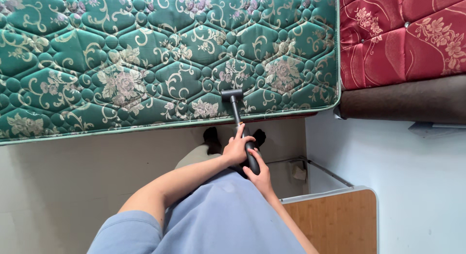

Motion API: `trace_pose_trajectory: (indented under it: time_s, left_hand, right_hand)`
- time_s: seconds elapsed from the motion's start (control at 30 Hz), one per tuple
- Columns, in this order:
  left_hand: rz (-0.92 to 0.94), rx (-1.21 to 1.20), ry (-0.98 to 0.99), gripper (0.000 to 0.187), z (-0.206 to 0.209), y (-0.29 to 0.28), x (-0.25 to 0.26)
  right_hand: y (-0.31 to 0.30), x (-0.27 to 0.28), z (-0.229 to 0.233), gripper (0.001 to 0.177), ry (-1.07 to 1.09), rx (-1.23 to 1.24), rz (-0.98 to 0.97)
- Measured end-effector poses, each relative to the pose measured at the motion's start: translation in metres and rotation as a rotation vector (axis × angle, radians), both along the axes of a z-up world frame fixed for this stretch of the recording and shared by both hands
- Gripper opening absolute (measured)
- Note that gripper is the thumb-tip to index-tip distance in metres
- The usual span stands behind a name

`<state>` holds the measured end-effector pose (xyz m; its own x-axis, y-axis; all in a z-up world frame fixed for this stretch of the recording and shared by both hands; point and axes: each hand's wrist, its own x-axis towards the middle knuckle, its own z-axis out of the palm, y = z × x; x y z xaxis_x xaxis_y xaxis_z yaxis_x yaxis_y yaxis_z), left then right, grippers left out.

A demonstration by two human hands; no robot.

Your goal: The person uses a handheld vacuum cleaner to clean the surface of a green floral mattress. They move the vacuum head systematically across the mattress, covering the center and edges while standing in a room with tiled flooring.

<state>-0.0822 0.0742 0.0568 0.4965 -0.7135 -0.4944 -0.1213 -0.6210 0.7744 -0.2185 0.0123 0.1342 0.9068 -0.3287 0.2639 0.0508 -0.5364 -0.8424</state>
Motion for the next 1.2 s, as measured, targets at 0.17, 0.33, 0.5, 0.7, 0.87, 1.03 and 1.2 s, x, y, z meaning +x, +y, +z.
trace_pose_trajectory:
  time_s: [0.17,0.33,0.5,0.7,0.87,1.03,1.2]
  left_hand:
    - [0.025,0.021,-0.012,0.035,-0.007,-0.012,0.032]
    - [0.093,-0.091,-0.112,0.035,-0.034,-0.027,0.082]
    - [0.15,-0.241,-0.102,0.043,-0.051,-0.037,0.128]
    - [0.223,-0.358,-0.077,0.048,-0.074,-0.029,0.106]
    - [0.336,-0.457,-0.129,0.047,-0.1,-0.029,0.063]
    - [0.41,-0.255,0.019,0.044,-0.092,-0.022,0.041]
    - [0.357,-0.355,-0.031,0.04,-0.099,-0.01,0.02]
  right_hand:
    - [0.002,0.038,0.008,0.059,0.52,0.78,-0.333]
    - [-0.007,0.092,0.001,0.057,0.471,0.709,-0.316]
    - [-0.019,0.137,-0.001,0.06,0.489,0.696,-0.285]
    - [-0.008,0.118,0.002,0.063,0.512,0.665,-0.279]
    - [-0.003,0.087,0.003,0.063,0.491,0.706,-0.232]
    - [0.0,0.066,0.013,0.062,0.465,0.762,-0.21]
    - [0.014,0.043,0.023,0.068,0.477,0.709,-0.215]
